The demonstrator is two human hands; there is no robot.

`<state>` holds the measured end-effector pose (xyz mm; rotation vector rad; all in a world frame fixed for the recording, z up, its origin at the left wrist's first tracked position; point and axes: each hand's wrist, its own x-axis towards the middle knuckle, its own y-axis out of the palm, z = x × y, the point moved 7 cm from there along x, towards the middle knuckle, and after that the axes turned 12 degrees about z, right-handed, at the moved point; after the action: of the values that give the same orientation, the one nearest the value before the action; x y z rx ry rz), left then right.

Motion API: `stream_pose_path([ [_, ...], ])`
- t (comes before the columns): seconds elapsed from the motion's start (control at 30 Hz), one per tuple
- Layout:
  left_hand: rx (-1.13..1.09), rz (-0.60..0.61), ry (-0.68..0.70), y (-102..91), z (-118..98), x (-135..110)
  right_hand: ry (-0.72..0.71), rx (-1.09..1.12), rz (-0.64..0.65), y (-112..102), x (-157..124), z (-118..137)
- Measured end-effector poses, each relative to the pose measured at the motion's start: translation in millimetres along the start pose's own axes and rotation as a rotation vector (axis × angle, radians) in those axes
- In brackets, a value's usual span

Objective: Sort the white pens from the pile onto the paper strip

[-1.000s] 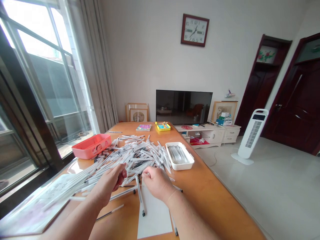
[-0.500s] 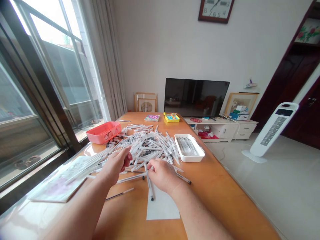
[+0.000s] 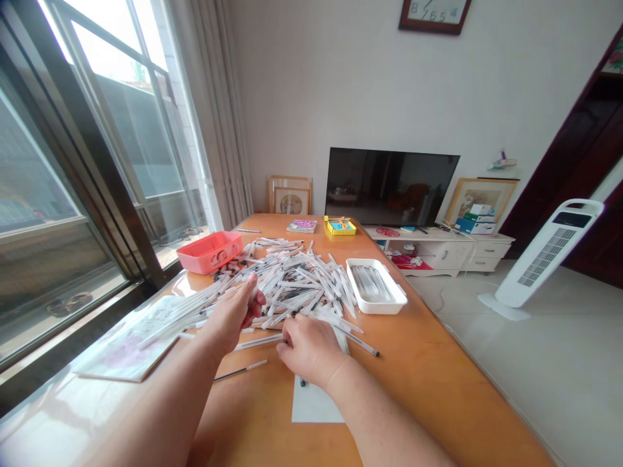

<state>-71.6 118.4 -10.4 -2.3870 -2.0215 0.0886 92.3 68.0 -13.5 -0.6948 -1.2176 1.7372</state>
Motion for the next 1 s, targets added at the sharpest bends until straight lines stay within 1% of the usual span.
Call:
stream_pose_path([
  [0.13, -0.071, 0.007, -0.022, 0.9, 5, 2, 0.011, -0.076, -0.012, 8, 4, 3],
  [0.23, -0.118, 0.012, -0.009, 1.9, 6, 2, 0.006, -0.102, -0.005, 11, 4, 4],
  [0.33, -0.145, 0.001, 0.012, 2.5, 5, 2, 0.009, -0.101, -0.013, 9, 3, 6],
  [0.43, -0.164, -0.026, -0.002, 2.3, 5, 2, 0.019, -0.089, -0.035, 6, 3, 8],
  [0.57, -0.169, -0.035, -0.023, 1.6, 9, 3, 0.020, -0.103, -0.025, 9, 5, 9],
  [0.7, -0.162, -0.029, 0.006, 1.7, 12, 4, 0.011, -0.117, -0.031, 10, 6, 10],
  [1.0, -0.141, -0.027, 0.047, 5.2, 7, 3, -0.065, -0.143, -0.029, 14, 6, 22],
])
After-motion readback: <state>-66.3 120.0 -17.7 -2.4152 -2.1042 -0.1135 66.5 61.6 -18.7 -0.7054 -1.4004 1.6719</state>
